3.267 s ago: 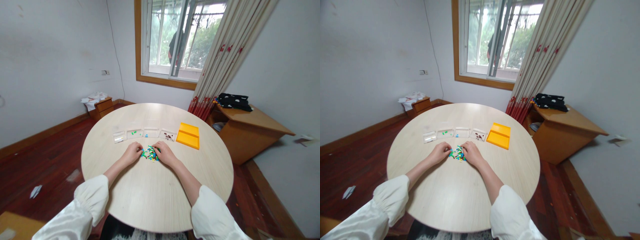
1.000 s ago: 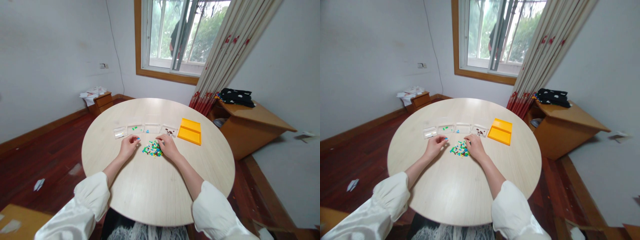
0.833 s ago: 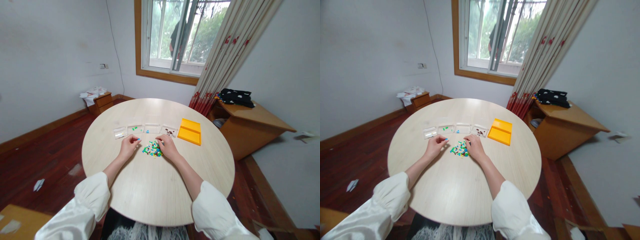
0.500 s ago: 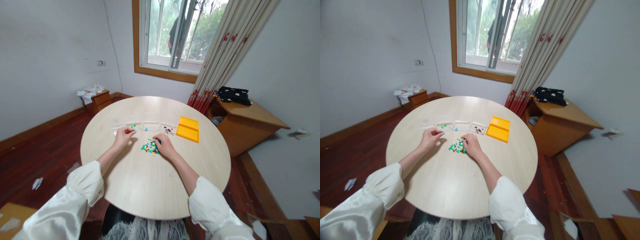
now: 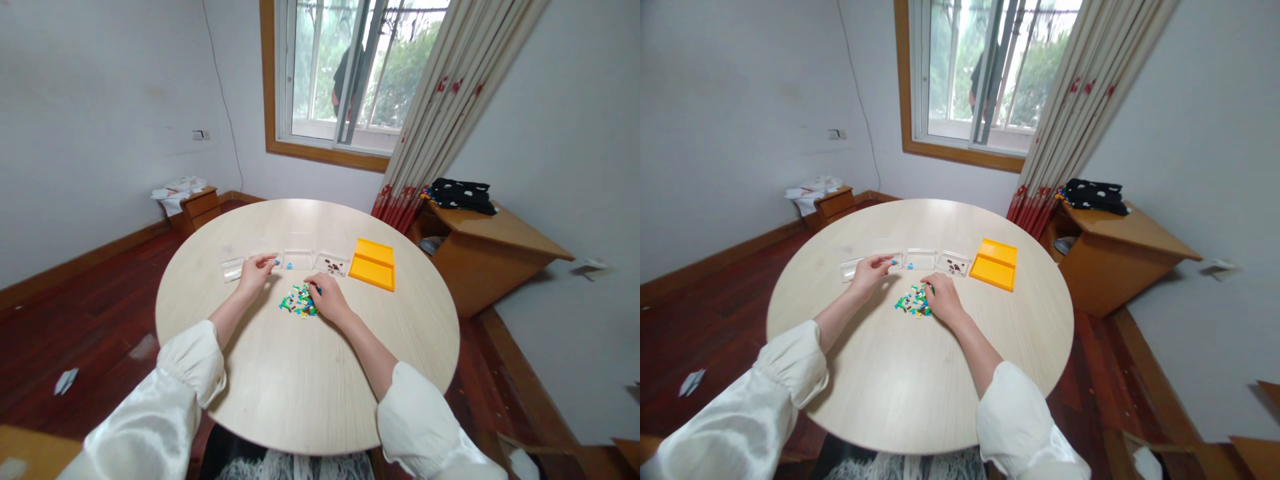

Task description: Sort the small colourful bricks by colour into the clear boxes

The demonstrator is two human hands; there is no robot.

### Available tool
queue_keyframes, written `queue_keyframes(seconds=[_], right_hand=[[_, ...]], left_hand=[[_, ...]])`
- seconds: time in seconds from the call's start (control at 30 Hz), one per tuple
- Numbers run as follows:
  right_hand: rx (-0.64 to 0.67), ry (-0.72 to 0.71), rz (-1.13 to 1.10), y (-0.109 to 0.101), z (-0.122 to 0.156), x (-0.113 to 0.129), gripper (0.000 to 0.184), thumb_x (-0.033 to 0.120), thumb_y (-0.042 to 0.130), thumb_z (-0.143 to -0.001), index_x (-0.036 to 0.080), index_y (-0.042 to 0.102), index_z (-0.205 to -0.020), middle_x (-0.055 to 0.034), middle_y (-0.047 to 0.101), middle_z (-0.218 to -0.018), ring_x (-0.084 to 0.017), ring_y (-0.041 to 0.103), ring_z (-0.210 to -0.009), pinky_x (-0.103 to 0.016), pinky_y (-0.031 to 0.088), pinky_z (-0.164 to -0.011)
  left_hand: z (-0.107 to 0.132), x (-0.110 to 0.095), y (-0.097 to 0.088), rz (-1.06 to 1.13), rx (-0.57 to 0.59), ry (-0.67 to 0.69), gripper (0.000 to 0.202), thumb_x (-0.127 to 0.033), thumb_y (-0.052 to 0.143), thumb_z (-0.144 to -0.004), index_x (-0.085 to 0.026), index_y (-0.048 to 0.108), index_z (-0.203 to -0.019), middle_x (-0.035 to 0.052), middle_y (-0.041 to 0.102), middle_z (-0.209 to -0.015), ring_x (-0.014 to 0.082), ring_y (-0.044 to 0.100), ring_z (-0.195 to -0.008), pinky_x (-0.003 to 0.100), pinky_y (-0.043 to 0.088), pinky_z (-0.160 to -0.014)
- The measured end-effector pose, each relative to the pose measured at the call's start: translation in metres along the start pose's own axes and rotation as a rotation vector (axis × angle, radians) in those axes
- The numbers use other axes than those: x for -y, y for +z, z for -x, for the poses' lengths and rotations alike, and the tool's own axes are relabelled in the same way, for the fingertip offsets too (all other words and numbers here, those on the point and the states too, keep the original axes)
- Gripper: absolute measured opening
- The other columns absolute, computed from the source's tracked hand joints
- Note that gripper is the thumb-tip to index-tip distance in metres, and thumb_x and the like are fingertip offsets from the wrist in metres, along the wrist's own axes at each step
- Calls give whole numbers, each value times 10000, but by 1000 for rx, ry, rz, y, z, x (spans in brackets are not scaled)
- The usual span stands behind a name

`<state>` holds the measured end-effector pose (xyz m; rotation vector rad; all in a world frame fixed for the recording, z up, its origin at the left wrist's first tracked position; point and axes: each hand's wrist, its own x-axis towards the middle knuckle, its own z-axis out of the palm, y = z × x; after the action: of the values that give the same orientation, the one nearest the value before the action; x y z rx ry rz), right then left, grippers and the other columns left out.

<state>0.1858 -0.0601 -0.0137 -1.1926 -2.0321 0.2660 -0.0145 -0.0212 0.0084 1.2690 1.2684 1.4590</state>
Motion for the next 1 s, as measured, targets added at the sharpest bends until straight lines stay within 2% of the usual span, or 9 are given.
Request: queue_keyframes(seconds=[0.13, 0.27, 0.43, 0.67, 0.87, 1.0], right_hand=[[-14, 20, -2, 0, -1, -1, 198, 100, 472, -814, 173, 644, -880, -73, 654, -885, -192, 561, -884, -349, 421, -828], [-4, 37, 4, 0, 0, -1, 190, 103, 476, -816, 165, 643, -883, -77, 655, -892, -196, 559, -894, -355, 419, -834], [8, 43, 3, -1, 0, 0, 189, 97, 476, -819, 172, 637, -884, -69, 649, -892, -190, 553, -892, -352, 416, -835], [55, 49, 54, 1, 0, -3, 206, 74, 485, -808, 178, 649, -877, -65, 631, -871, -186, 536, -875, -346, 408, -822], [87, 65, 76, 0, 0, -2, 241, 53, 473, -805, 171, 666, -888, -69, 627, -883, -186, 533, -888, -342, 402, -831], [112, 74, 84, 0, 0, 0, 236, 57, 475, -807, 164, 674, -874, -75, 628, -891, -188, 535, -895, -341, 406, -837]], left_hand=[[-4, 2, 2, 19, 9, -45, 255, -317, 748, -560, -124, 701, -720, 47, 672, -646, 121, 534, -571, 264, 444, -565], [-19, 4, 12, -41, 22, -13, 157, -230, 731, -565, -131, 676, -674, 40, 671, -662, 132, 571, -611, 274, 455, -636], [-34, 6, 24, -326, 70, 89, 42, -134, 666, -594, -146, 662, -635, 35, 653, -630, 152, 574, -613, 288, 442, -655], [-35, 5, 31, -627, 125, 195, 111, -98, 591, -648, -166, 678, -657, 86, 693, -732, 214, 622, -740, 318, 442, -740], [-37, 7, 34, -644, 169, 216, 142, -93, 574, -654, -150, 692, -710, 125, 705, -826, 246, 636, -837, 349, 433, -822], [-30, 5, 29, -604, 154, 252, 119, -153, 586, -679, -153, 696, -725, 110, 705, -828, 221, 622, -783, 326, 435, -781]])
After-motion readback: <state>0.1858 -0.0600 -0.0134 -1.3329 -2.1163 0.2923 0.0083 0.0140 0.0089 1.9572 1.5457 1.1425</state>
